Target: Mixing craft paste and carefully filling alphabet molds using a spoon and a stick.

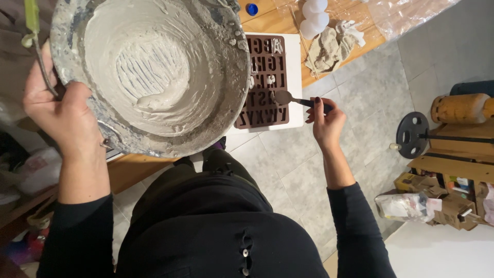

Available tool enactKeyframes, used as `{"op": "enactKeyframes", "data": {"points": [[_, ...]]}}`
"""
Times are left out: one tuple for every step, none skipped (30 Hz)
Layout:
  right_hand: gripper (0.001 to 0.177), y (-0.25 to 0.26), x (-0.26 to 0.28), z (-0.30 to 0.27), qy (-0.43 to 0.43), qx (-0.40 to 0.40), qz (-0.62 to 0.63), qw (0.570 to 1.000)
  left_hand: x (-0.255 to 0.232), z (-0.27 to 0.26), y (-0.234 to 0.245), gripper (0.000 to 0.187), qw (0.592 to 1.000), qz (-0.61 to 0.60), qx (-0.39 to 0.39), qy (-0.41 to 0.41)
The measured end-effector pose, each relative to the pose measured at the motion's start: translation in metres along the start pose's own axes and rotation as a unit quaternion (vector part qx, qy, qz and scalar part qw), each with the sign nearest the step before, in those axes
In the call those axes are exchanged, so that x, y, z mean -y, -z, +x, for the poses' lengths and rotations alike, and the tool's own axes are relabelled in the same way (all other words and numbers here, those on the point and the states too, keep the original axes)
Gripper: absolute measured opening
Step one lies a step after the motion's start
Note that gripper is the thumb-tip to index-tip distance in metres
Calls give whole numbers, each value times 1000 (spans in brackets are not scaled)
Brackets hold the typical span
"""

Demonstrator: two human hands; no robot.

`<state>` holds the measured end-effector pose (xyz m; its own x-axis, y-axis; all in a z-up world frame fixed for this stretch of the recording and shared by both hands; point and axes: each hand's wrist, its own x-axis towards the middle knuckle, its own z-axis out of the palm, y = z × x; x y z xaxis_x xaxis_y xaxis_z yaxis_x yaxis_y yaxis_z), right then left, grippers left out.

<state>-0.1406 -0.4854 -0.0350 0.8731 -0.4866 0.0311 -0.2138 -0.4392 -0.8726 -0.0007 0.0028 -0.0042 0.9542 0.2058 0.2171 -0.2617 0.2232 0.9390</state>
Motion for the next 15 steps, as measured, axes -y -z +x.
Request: {"op": "enactKeyframes", "data": {"points": [[31, -1, -1, 1, 0, 0, 0, 1000, 0, 0, 0, 63, 1000, 0, 0, 0], [31, -2, -1, 1, -1, -1, 4, 1000, -1, 0, 0, 63, 1000, -2, 1, 0], [31, -3, -2, 1, -2, -4, 8, 1000, -1, 0, 0, 63, 1000, -4, 3, 0], [31, -4, -3, 1, -2, -3, 8, 1000, -3, 0, -1, 63, 1000, -4, 3, 0], [31, -5, -4, 2, 1, -3, 7, 1000, -5, 1, -2, 63, 1000, 0, 5, 0], [31, -6, -5, 2, 3, -2, 6, 1000, -7, 1, -3, 63, 1000, 3, 6, -1], [31, -7, -7, 1, 3, -2, 6, 1000, -7, 1, -3, 63, 1000, 3, 6, -1], [31, -8, -8, 1, 3, -1, 8, 1000, -6, 2, -3, 62, 1000, 8, 8, 0], [32, -10, -10, 0, 2, 0, 11, 1000, -6, 1, -3, 62, 1000, 13, 9, 0], [32, -12, -10, 0, 2, 2, 11, 1000, -6, 1, -2, 62, 1000, 13, 8, 1], [31, -14, -10, -1, 0, 2, 2, 1000, -6, 1, -2, 61, 1000, 11, 8, 1], [31, -17, -11, -2, -2, 2, -6, 1000, -6, 1, -2, 61, 1000, 8, 9, 1], [31, -19, -10, -3, -2, 2, -6, 1000, -6, 1, -3, 61, 1000, 8, 9, 1], [31, -21, -8, -4, 2, 2, -28, 1000, -6, 1, -3, 61, 1000, 4, 5, 5], [31, -24, -7, -5, 5, 2, -49, 999, -6, 1, -4, 61, 1000, 0, 2, 8]]}}
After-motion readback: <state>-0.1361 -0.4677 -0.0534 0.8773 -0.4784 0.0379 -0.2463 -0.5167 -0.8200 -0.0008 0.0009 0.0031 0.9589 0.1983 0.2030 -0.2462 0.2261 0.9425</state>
